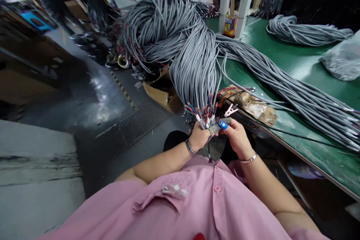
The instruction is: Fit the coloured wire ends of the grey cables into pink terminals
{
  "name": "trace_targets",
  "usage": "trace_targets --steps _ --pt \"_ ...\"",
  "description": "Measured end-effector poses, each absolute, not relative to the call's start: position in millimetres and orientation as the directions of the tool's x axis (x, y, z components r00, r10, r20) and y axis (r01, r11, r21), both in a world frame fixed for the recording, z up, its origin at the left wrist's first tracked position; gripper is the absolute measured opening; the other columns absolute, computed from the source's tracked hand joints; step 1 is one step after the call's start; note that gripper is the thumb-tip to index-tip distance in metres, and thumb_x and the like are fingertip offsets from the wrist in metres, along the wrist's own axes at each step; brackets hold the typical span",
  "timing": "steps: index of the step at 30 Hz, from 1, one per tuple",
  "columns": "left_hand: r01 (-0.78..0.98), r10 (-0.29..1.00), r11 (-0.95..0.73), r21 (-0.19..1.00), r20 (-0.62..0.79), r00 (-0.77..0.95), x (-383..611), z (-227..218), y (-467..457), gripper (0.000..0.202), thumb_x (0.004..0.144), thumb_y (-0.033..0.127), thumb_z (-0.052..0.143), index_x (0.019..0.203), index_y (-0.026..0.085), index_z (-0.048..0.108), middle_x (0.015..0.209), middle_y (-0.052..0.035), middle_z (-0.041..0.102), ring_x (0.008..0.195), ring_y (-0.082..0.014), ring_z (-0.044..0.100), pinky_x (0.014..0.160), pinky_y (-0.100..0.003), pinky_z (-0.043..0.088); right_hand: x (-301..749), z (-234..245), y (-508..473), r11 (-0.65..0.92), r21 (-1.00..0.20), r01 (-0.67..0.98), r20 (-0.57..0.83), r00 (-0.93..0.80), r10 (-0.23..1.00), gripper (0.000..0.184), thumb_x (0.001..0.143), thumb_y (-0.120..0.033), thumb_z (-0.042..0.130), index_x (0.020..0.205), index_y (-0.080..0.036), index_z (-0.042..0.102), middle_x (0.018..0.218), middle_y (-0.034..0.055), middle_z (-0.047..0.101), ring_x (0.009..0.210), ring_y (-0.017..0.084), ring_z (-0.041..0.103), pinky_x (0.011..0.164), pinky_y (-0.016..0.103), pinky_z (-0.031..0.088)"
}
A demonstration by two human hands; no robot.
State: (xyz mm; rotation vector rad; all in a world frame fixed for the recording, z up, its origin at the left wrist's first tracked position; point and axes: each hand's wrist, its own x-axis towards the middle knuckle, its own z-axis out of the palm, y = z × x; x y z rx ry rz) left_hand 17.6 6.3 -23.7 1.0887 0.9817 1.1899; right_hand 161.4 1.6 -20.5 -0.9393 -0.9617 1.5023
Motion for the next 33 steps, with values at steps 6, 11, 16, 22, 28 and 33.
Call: trace_targets --steps 6,11,16,22,28,33 --pt "-0.173 0.993 0.038 0.984 -0.018 0.116 18 -25 6 0.028 0.069 0.035 0.076 0.057 0.014 0.063 0.055 -0.0006 0.06 0.051 -0.0107 0.054 0.055 -0.025 0.042 158 -27 3 -0.081 -0.925 -0.371 -0.056 -0.078 0.995 0.014 0.075 -0.031 0.075 0.076 -0.02 0.067 0.063 -0.0031 0.065 0.054 0.012 0.059 0.056 0.025 0.041" --pt "-0.176 0.993 0.011 0.984 0.01 0.115 19 -24 6 0.029 0.071 0.034 0.075 0.055 0.014 0.062 0.053 0.0002 0.058 0.05 -0.0096 0.051 0.053 -0.024 0.041 155 -35 0 -0.069 -0.902 -0.426 -0.059 -0.037 0.998 0.013 0.078 -0.032 0.072 0.077 -0.02 0.066 0.062 -0.0032 0.064 0.056 0.012 0.059 0.057 0.025 0.042" --pt "-0.184 0.993 0.031 0.982 -0.009 0.12 18 -27 8 0.026 0.068 0.033 0.077 0.057 0.014 0.063 0.055 -0.0009 0.061 0.051 -0.0105 0.053 0.053 -0.024 0.043 155 -30 1 -0.115 -0.91 -0.398 -0.088 -0.085 0.992 0.018 0.075 -0.035 0.075 0.081 -0.02 0.066 0.066 -0.0027 0.064 0.055 0.012 0.059 0.057 0.026 0.043" --pt "-0.175 0.993 0.048 0.983 -0.029 0.113 18 -28 7 0.024 0.068 0.031 0.077 0.059 0.014 0.063 0.054 -0.0003 0.061 0.05 -0.0102 0.054 0.052 -0.023 0.044 152 -27 1 -0.073 -0.92 -0.386 -0.055 -0.058 0.997 0.018 0.077 -0.035 0.073 0.077 -0.02 0.064 0.062 -0.0039 0.062 0.053 0.012 0.057 0.056 0.026 0.044" --pt "-0.194 0.996 0.044 0.98 -0.029 0.079 20 -25 6 0.028 0.068 0.034 0.078 0.057 0.014 0.061 0.053 0.0006 0.06 0.048 -0.0094 0.053 0.052 -0.023 0.043 146 -28 -1 -0.055 -0.907 -0.417 -0.064 0.008 0.998 0.016 0.077 -0.034 0.073 0.077 -0.021 0.064 0.063 -0.0044 0.06 0.052 0.011 0.055 0.055 0.025 0.042" --pt "-0.233 0.995 0.066 0.97 -0.048 0.083 19 -20 6 0.025 0.067 0.032 0.078 0.059 0.014 0.063 0.054 -0.0003 0.061 0.049 -0.01 0.055 0.051 -0.023 0.043 151 -34 -2 -0.092 -0.874 -0.477 -0.083 -0.039 0.996 0.018 0.077 -0.037 0.073 0.078 -0.021 0.065 0.064 -0.0034 0.059 0.057 0.011 0.055 0.06 0.026 0.045"
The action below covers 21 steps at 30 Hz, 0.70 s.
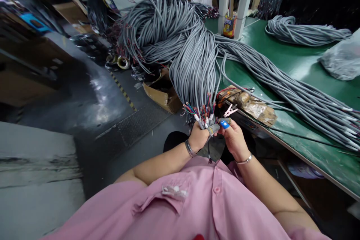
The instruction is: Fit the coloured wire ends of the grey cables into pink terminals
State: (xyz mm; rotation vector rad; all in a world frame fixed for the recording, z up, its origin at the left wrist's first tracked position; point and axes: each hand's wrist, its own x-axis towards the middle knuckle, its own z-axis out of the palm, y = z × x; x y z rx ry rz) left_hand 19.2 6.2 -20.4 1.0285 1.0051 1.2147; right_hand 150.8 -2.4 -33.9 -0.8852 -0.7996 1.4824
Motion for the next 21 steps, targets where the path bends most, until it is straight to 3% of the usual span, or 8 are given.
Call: trace_targets --steps 5,10,15,21 --pt "-0.287 0.989 0.141 0.947 -0.119 0.092 17 -11 10 0.025 0.063 0.029 0.079 0.055 0.013 0.061 0.05 -0.0018 0.06 0.049 -0.0123 0.058 0.051 -0.024 0.045 168 -47 10 -0.137 -0.778 -0.613 -0.161 -0.017 0.987 0.035 0.08 -0.056 0.063 0.084 -0.022 0.066 0.073 -0.0008 0.063 0.058 0.01 0.053 0.059 0.025 0.049" --pt "-0.313 0.977 0.184 0.932 -0.138 0.164 18 0 20 0.024 0.06 0.026 0.08 0.053 0.012 0.062 0.048 -0.003 0.059 0.047 -0.0129 0.058 0.048 -0.024 0.043 178 -48 38 -0.214 -0.755 -0.619 -0.213 -0.077 0.974 0.049 0.074 -0.069 0.061 0.085 -0.021 0.066 0.08 0.0015 0.068 0.058 0.011 0.056 0.056 0.024 0.05" --pt "-0.307 0.969 0.213 0.927 -0.161 0.185 25 -2 27 0.022 0.06 0.025 0.08 0.053 0.013 0.062 0.047 -0.002 0.059 0.047 -0.0122 0.057 0.053 -0.026 0.048 173 -41 48 -0.118 -0.748 -0.653 -0.126 -0.035 0.991 0.044 0.075 -0.065 0.064 0.078 -0.021 0.064 0.078 0.0013 0.067 0.063 0.012 0.058 0.057 0.024 0.05" --pt "-0.278 0.973 0.195 0.94 -0.151 0.172 30 -5 28 0.023 0.06 0.025 0.08 0.051 0.013 0.061 0.046 -0.0009 0.057 0.045 -0.0115 0.056 0.052 -0.026 0.048 165 -38 49 -0.065 -0.745 -0.664 -0.119 0.036 0.992 0.04 0.076 -0.061 0.066 0.072 -0.021 0.063 0.07 0.0 0.063 0.06 0.012 0.055 0.059 0.027 0.05"
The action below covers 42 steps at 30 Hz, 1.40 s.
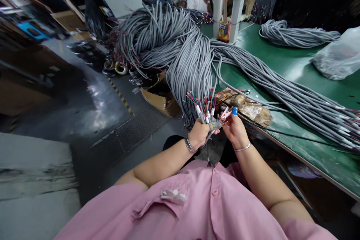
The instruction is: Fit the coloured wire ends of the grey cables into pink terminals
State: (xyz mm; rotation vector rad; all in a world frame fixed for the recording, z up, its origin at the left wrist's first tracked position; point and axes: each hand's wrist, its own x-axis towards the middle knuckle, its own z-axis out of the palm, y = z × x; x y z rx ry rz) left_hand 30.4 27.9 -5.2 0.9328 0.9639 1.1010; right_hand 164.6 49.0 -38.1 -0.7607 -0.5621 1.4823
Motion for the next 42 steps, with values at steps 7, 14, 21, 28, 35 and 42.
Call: trace_targets --steps 7,14,21,28,35,42 --pt "-0.252 0.973 0.197 0.948 -0.158 0.165 33 -1 26 0.028 0.061 0.03 0.081 0.051 0.012 0.061 0.046 -0.0025 0.058 0.045 -0.0118 0.056 0.051 -0.026 0.047 160 -35 50 -0.033 -0.702 -0.711 -0.131 0.084 0.988 0.042 0.07 -0.061 0.072 0.072 -0.021 0.06 0.065 -0.0021 0.061 0.058 0.012 0.053 0.059 0.027 0.048" --pt "-0.295 0.979 0.182 0.938 -0.144 0.146 26 -3 18 0.027 0.06 0.028 0.081 0.053 0.013 0.06 0.047 -0.0007 0.058 0.047 -0.0117 0.057 0.052 -0.025 0.046 171 -39 42 -0.185 -0.7 -0.689 -0.185 -0.076 0.98 0.055 0.073 -0.076 0.055 0.082 -0.023 0.063 0.077 0.0022 0.067 0.064 0.015 0.058 0.057 0.028 0.05" --pt "-0.326 0.988 0.135 0.936 -0.102 0.116 24 -5 10 0.024 0.061 0.029 0.079 0.054 0.014 0.062 0.05 -0.0023 0.061 0.05 -0.0123 0.058 0.052 -0.025 0.045 174 -33 41 -0.174 -0.712 -0.68 -0.155 -0.089 0.984 0.038 0.079 -0.061 0.063 0.084 -0.023 0.065 0.08 0.0014 0.068 0.067 0.014 0.06 0.059 0.025 0.05" --pt "-0.386 0.99 0.136 0.912 -0.114 0.081 31 1 16 0.022 0.063 0.028 0.076 0.053 0.014 0.062 0.049 -0.0026 0.06 0.051 -0.013 0.059 0.053 -0.025 0.047 171 -36 42 -0.177 -0.66 -0.73 -0.168 -0.086 0.982 0.035 0.075 -0.057 0.07 0.081 -0.023 0.066 0.078 -0.0005 0.069 0.066 0.012 0.06 0.061 0.025 0.051" --pt "-0.365 0.988 0.155 0.918 -0.139 0.07 36 -4 19 0.019 0.064 0.024 0.076 0.055 0.013 0.063 0.049 -0.0025 0.061 0.05 -0.0126 0.059 0.056 -0.026 0.048 166 -35 45 -0.159 -0.614 -0.773 -0.172 -0.065 0.983 0.029 0.073 -0.049 0.075 0.082 -0.023 0.067 0.078 -0.0015 0.07 0.066 0.013 0.06 0.063 0.026 0.05" --pt "-0.336 0.993 0.11 0.936 -0.089 0.076 30 -8 13 0.025 0.066 0.03 0.077 0.055 0.013 0.062 0.051 -0.0033 0.062 0.05 -0.012 0.058 0.053 -0.024 0.045 174 -41 35 -0.276 -0.629 -0.727 -0.184 -0.206 0.961 0.049 0.073 -0.07 0.063 0.083 -0.023 0.067 0.086 0.0014 0.07 0.066 0.013 0.06 0.063 0.028 0.053"
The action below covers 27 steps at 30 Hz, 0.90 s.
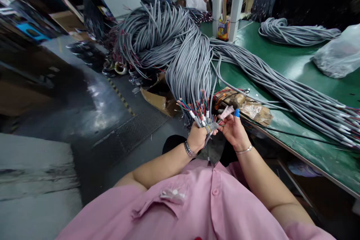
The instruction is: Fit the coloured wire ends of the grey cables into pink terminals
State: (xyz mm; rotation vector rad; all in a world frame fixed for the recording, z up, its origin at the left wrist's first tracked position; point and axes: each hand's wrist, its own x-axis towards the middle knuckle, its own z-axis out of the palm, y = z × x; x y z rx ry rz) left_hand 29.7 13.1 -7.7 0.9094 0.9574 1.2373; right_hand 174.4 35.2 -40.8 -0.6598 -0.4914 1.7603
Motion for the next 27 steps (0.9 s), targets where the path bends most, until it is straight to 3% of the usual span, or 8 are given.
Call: trace_targets --steps 3,8,13,17,23,27 --pt "-0.303 0.993 0.104 0.947 -0.081 0.088 23 -15 7 0.025 0.067 0.031 0.078 0.058 0.013 0.063 0.053 -0.002 0.062 0.05 -0.0112 0.057 0.053 -0.024 0.046 180 -41 23 -0.337 -0.715 -0.612 -0.176 -0.308 0.935 0.046 0.073 -0.065 0.066 0.086 -0.021 0.068 0.083 0.0033 0.069 0.067 0.014 0.061 0.065 0.028 0.052" --pt "-0.133 0.989 0.01 0.991 0.01 0.149 14 -25 3 0.022 0.071 0.03 0.077 0.063 0.013 0.065 0.058 -0.0016 0.064 0.054 -0.0117 0.058 0.057 -0.024 0.047 177 -36 5 -0.212 -0.869 -0.448 -0.107 -0.247 0.963 0.019 0.074 -0.034 0.077 0.083 -0.02 0.069 0.073 -0.0009 0.066 0.062 0.01 0.057 0.062 0.024 0.047" --pt "0.055 0.954 -0.02 0.998 0.003 0.3 11 -20 5 0.02 0.066 0.029 0.08 0.07 0.013 0.069 0.06 -0.0011 0.065 0.053 -0.0115 0.058 0.052 -0.022 0.046 171 -27 1 -0.095 -0.936 -0.338 -0.015 -0.234 0.972 0.018 0.077 -0.037 0.074 0.078 -0.019 0.068 0.07 -0.0006 0.065 0.058 0.013 0.058 0.062 0.03 0.049" --pt "0.024 0.954 0.027 0.999 -0.033 0.299 10 -15 6 0.025 0.066 0.033 0.08 0.066 0.012 0.067 0.056 -0.0007 0.063 0.049 -0.0106 0.055 0.049 -0.021 0.044 172 -27 0 -0.051 -0.954 -0.295 0.008 -0.197 0.98 0.018 0.076 -0.036 0.075 0.082 -0.02 0.071 0.074 -0.0003 0.067 0.064 0.013 0.058 0.065 0.028 0.048" --pt "-0.084 0.977 0.034 0.996 -0.016 0.215 9 -22 6 0.032 0.074 0.04 0.074 0.062 0.012 0.066 0.058 -0.0034 0.064 0.051 -0.0115 0.057 0.053 -0.024 0.046 177 -37 -2 -0.229 -0.883 -0.409 -0.126 -0.263 0.957 0.025 0.074 -0.035 0.077 0.093 -0.021 0.07 0.077 -0.0004 0.067 0.066 0.012 0.06 0.065 0.026 0.048" --pt "-0.091 0.973 0.022 0.996 0.0 0.232 10 -23 6 0.03 0.073 0.039 0.074 0.062 0.012 0.066 0.057 -0.0029 0.064 0.052 -0.0114 0.057 0.052 -0.023 0.045 173 -32 -1 -0.235 -0.87 -0.433 -0.108 -0.299 0.948 0.021 0.077 -0.036 0.074 0.089 -0.02 0.067 0.072 -0.0003 0.067 0.064 0.014 0.062 0.064 0.027 0.047"
